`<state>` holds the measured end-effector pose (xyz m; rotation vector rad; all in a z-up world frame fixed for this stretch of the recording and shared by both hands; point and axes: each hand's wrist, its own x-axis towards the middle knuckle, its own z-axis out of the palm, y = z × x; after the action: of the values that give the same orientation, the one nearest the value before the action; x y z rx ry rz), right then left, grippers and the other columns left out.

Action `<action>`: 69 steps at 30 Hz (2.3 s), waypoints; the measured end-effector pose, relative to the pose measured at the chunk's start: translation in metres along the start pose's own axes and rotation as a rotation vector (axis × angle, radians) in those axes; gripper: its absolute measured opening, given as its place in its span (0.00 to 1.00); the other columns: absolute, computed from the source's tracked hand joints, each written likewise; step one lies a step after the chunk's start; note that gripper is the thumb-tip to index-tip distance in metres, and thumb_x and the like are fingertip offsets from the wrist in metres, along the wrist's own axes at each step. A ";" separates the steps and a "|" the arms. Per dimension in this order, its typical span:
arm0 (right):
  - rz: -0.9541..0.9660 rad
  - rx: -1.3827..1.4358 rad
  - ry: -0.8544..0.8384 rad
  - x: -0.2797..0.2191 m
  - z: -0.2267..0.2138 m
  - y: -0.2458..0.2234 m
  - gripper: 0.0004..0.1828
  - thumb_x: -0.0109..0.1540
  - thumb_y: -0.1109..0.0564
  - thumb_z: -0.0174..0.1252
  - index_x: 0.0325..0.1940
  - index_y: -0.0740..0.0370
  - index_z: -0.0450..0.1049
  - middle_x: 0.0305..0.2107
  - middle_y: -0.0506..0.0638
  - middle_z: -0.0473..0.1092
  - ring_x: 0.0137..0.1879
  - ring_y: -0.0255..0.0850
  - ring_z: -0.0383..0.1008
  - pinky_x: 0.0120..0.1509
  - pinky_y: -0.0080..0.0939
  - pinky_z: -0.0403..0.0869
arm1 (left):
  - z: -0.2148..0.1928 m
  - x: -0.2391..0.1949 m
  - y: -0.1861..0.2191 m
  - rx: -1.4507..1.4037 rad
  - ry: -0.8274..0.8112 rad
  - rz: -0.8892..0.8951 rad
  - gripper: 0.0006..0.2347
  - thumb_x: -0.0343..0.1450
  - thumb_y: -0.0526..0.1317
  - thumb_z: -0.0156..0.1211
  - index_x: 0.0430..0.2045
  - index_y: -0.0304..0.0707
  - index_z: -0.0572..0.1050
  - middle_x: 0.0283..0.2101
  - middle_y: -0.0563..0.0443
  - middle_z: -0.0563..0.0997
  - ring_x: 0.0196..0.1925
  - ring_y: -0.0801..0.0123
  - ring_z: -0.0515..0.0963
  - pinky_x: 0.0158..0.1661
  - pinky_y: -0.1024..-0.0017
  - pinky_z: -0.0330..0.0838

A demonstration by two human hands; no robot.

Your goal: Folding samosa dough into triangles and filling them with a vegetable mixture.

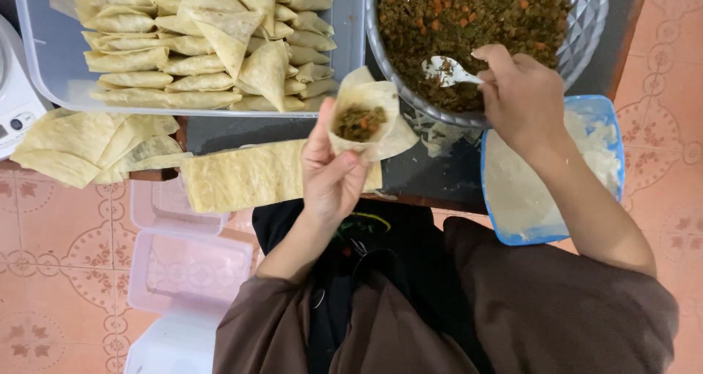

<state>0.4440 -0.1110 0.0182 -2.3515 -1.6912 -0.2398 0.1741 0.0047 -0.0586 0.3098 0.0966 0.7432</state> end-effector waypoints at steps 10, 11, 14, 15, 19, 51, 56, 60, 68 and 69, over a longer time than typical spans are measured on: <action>0.136 0.442 -0.030 -0.009 -0.019 0.015 0.20 0.66 0.66 0.73 0.57 0.64 0.71 0.38 0.55 0.80 0.45 0.43 0.83 0.47 0.39 0.78 | -0.002 0.007 0.002 0.015 0.048 0.049 0.31 0.74 0.19 0.55 0.75 0.32 0.58 0.73 0.40 0.68 0.72 0.55 0.71 0.73 0.56 0.66; 0.175 0.497 -0.001 -0.012 -0.030 0.009 0.19 0.67 0.68 0.71 0.57 0.65 0.71 0.38 0.55 0.80 0.44 0.42 0.83 0.46 0.36 0.78 | -0.003 0.009 -0.001 0.034 0.068 0.015 0.30 0.75 0.18 0.54 0.75 0.31 0.58 0.72 0.39 0.68 0.71 0.55 0.72 0.71 0.57 0.67; 0.078 0.508 0.123 -0.022 -0.066 -0.029 0.16 0.68 0.72 0.65 0.58 0.71 0.70 0.41 0.57 0.79 0.46 0.42 0.82 0.47 0.33 0.78 | -0.008 0.012 -0.019 0.046 0.075 -0.049 0.28 0.76 0.18 0.53 0.75 0.28 0.58 0.70 0.37 0.69 0.68 0.55 0.74 0.68 0.59 0.68; -0.057 0.463 0.221 -0.025 -0.079 -0.045 0.15 0.69 0.74 0.62 0.58 0.75 0.67 0.43 0.60 0.77 0.48 0.44 0.81 0.48 0.32 0.77 | -0.010 0.013 -0.026 0.040 0.056 -0.081 0.28 0.77 0.17 0.52 0.74 0.28 0.58 0.69 0.37 0.69 0.66 0.55 0.74 0.66 0.60 0.70; -0.137 0.038 0.304 -0.049 -0.083 -0.069 0.15 0.63 0.72 0.69 0.49 0.66 0.72 0.37 0.60 0.77 0.40 0.50 0.77 0.43 0.43 0.74 | 0.003 0.011 -0.036 -0.024 0.018 -0.128 0.27 0.76 0.18 0.53 0.73 0.30 0.59 0.71 0.39 0.68 0.67 0.58 0.75 0.67 0.61 0.71; 0.302 1.506 0.173 -0.074 -0.023 -0.194 0.48 0.65 0.51 0.63 0.77 0.60 0.38 0.72 0.40 0.48 0.76 0.39 0.57 0.75 0.40 0.67 | 0.021 -0.056 -0.006 0.341 -0.016 -0.096 0.14 0.80 0.26 0.58 0.61 0.22 0.69 0.56 0.42 0.79 0.57 0.68 0.79 0.63 0.66 0.74; 0.082 1.528 0.498 -0.104 0.004 -0.186 0.53 0.69 0.59 0.64 0.78 0.62 0.27 0.61 0.55 0.70 0.64 0.45 0.75 0.71 0.48 0.74 | 0.035 -0.053 0.018 0.417 0.052 -0.030 0.16 0.80 0.28 0.54 0.64 0.24 0.68 0.57 0.37 0.80 0.60 0.58 0.81 0.65 0.62 0.76; -0.408 0.940 0.212 -0.093 0.009 -0.185 0.57 0.67 0.66 0.57 0.77 0.57 0.14 0.49 0.58 0.78 0.55 0.52 0.84 0.68 0.58 0.80 | 0.062 -0.044 0.046 -0.024 0.044 -0.234 0.24 0.79 0.33 0.53 0.72 0.24 0.57 0.63 0.29 0.72 0.66 0.53 0.75 0.68 0.64 0.71; -0.046 1.153 0.142 -0.101 -0.022 -0.165 0.52 0.65 0.70 0.54 0.76 0.59 0.21 0.47 0.63 0.77 0.55 0.56 0.81 0.63 0.53 0.82 | 0.052 -0.045 0.049 0.281 -0.362 -0.296 0.31 0.80 0.27 0.48 0.78 0.41 0.41 0.81 0.45 0.46 0.79 0.63 0.52 0.77 0.68 0.52; 0.259 1.293 0.245 -0.105 -0.023 -0.164 0.50 0.63 0.68 0.58 0.74 0.61 0.27 0.46 0.65 0.77 0.52 0.56 0.82 0.58 0.53 0.85 | 0.057 -0.043 0.049 0.252 -0.404 -0.310 0.33 0.79 0.25 0.48 0.77 0.46 0.38 0.82 0.49 0.40 0.83 0.63 0.46 0.78 0.67 0.50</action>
<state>0.2554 -0.1632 0.0275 -1.4076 -0.8916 0.4660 0.1218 -0.0044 0.0103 0.6632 -0.1431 0.3496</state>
